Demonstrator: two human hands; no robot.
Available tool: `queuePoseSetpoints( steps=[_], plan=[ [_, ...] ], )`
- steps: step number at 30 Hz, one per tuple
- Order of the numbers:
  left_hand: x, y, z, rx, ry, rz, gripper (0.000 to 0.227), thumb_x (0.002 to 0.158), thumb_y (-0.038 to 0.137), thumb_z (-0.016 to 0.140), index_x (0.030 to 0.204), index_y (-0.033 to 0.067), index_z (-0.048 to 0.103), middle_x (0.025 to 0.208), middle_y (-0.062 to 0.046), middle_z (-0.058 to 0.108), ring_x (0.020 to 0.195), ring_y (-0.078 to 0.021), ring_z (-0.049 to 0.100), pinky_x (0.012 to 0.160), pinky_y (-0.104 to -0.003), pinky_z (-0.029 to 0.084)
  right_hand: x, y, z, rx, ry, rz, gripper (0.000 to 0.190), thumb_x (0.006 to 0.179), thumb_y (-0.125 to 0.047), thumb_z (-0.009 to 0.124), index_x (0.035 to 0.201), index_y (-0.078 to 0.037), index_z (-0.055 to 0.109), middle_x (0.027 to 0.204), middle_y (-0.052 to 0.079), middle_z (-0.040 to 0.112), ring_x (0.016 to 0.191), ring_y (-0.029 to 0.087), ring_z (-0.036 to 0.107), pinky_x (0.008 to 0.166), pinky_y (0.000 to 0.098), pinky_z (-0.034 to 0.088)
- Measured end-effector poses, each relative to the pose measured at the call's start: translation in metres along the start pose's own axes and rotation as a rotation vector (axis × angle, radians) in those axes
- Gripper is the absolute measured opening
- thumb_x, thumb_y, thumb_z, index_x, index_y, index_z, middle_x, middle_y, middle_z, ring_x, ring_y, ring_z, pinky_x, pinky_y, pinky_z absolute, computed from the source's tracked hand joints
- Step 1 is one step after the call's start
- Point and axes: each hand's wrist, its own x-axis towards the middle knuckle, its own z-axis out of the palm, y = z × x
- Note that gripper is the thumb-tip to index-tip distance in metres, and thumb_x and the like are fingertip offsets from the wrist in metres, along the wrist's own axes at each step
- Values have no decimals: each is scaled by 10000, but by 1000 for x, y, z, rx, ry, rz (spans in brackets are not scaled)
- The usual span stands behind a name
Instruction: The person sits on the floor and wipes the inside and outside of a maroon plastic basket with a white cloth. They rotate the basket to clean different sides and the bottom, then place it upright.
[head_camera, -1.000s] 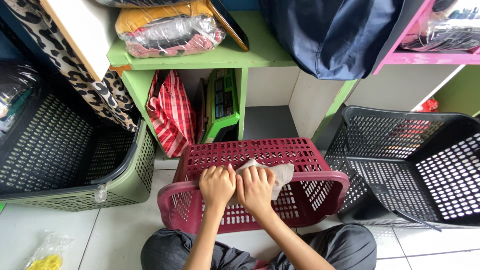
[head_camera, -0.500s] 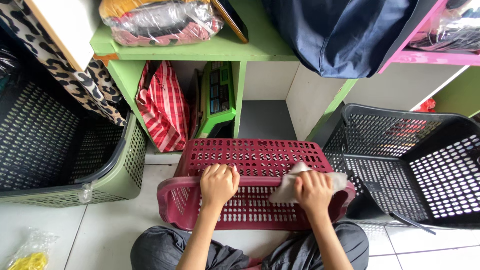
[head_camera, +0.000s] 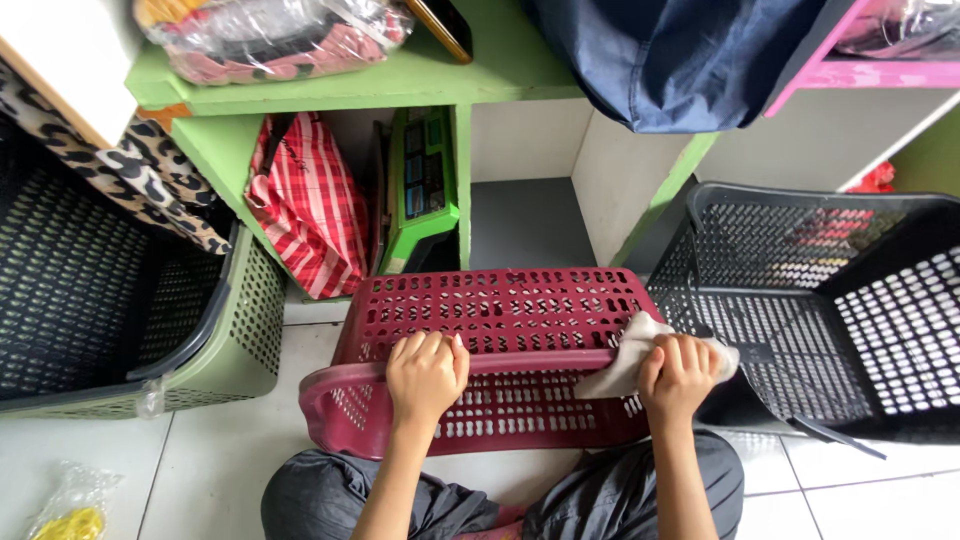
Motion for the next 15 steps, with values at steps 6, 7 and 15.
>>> queuePoseSetpoints(
  steps=[6,7,15],
  plan=[
    [0,0,0,-1,8,-11,304,910,151,628,617,71,640,676,-44,626,650,-235,575,633,-382,449,16,15,-7,360,-52,425,514,1167,-221,314,864,-18,676,782,118,630,718,283,597,735,405,460],
    [1,0,0,4,3,-8,305,908,150,627,614,72,641,671,-43,626,649,-235,576,634,-383,450,18,15,-8,380,-63,456,550,1181,-237,309,842,-11,678,733,118,618,667,266,588,693,394,453],
    [-3,-2,0,8,20,-25,310,915,157,629,618,71,652,663,-44,631,643,-230,574,647,-381,459,-12,57,14,451,-135,742,498,1147,-363,419,978,37,662,757,106,566,701,172,494,661,368,408]
  ],
)
